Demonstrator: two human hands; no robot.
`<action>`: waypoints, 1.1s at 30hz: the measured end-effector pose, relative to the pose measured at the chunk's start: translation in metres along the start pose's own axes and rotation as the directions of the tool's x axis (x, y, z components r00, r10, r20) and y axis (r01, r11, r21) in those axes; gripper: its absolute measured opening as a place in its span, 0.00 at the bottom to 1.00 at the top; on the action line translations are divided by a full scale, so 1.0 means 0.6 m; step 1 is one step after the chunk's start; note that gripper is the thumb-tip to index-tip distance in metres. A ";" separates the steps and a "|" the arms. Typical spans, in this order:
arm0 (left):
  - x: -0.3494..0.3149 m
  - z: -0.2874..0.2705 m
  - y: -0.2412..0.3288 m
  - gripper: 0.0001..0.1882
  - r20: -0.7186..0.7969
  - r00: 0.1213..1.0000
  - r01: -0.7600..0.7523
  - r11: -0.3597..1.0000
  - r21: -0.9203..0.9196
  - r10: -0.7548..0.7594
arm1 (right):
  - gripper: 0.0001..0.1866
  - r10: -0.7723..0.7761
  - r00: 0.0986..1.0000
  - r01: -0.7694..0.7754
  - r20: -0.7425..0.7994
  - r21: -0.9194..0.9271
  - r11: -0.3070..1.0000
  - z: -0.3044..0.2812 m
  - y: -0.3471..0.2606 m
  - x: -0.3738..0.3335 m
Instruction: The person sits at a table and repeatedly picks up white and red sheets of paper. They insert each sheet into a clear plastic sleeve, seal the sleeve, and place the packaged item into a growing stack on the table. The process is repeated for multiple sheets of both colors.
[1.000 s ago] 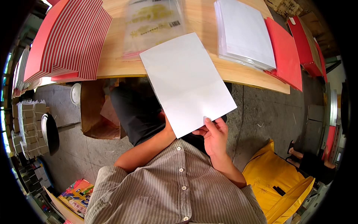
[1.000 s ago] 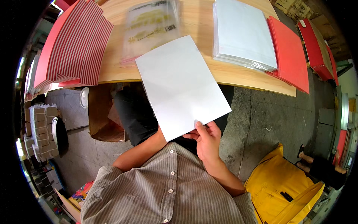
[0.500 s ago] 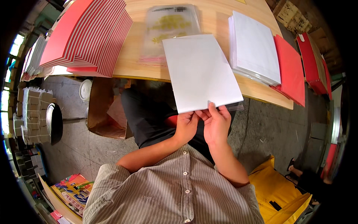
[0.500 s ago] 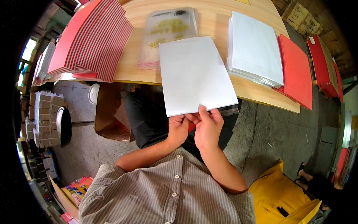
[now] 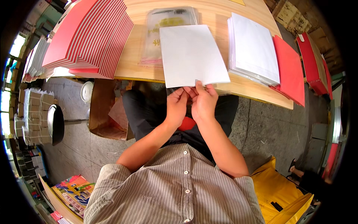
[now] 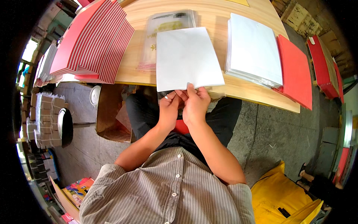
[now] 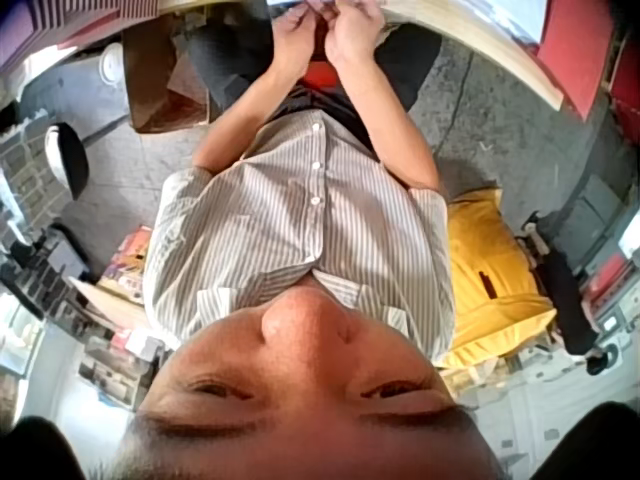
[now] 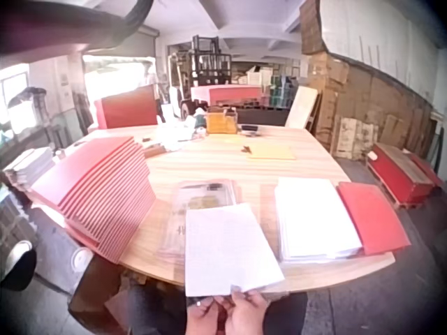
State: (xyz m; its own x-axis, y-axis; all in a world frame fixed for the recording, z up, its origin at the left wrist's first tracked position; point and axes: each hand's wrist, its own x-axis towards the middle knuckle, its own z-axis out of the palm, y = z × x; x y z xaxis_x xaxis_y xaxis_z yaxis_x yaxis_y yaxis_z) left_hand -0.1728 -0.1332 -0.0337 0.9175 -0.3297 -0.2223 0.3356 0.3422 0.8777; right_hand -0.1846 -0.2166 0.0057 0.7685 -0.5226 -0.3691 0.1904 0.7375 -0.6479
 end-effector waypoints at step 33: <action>-0.027 -0.082 0.075 0.06 0.406 0.718 -0.643 0.314 0.699 0.566 | 0.09 -0.005 0.998 0.022 0.059 -0.287 0.958 -0.212 -0.035 0.035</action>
State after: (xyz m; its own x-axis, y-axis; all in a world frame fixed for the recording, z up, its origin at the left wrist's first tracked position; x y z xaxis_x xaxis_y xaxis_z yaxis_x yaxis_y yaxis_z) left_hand -0.1619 -0.0694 -0.0112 0.7618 -0.3999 0.5096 -0.6335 -0.2954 0.7151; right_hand -0.2505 -0.2973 -0.0734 0.8023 -0.5003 -0.3257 0.0240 0.5721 -0.8198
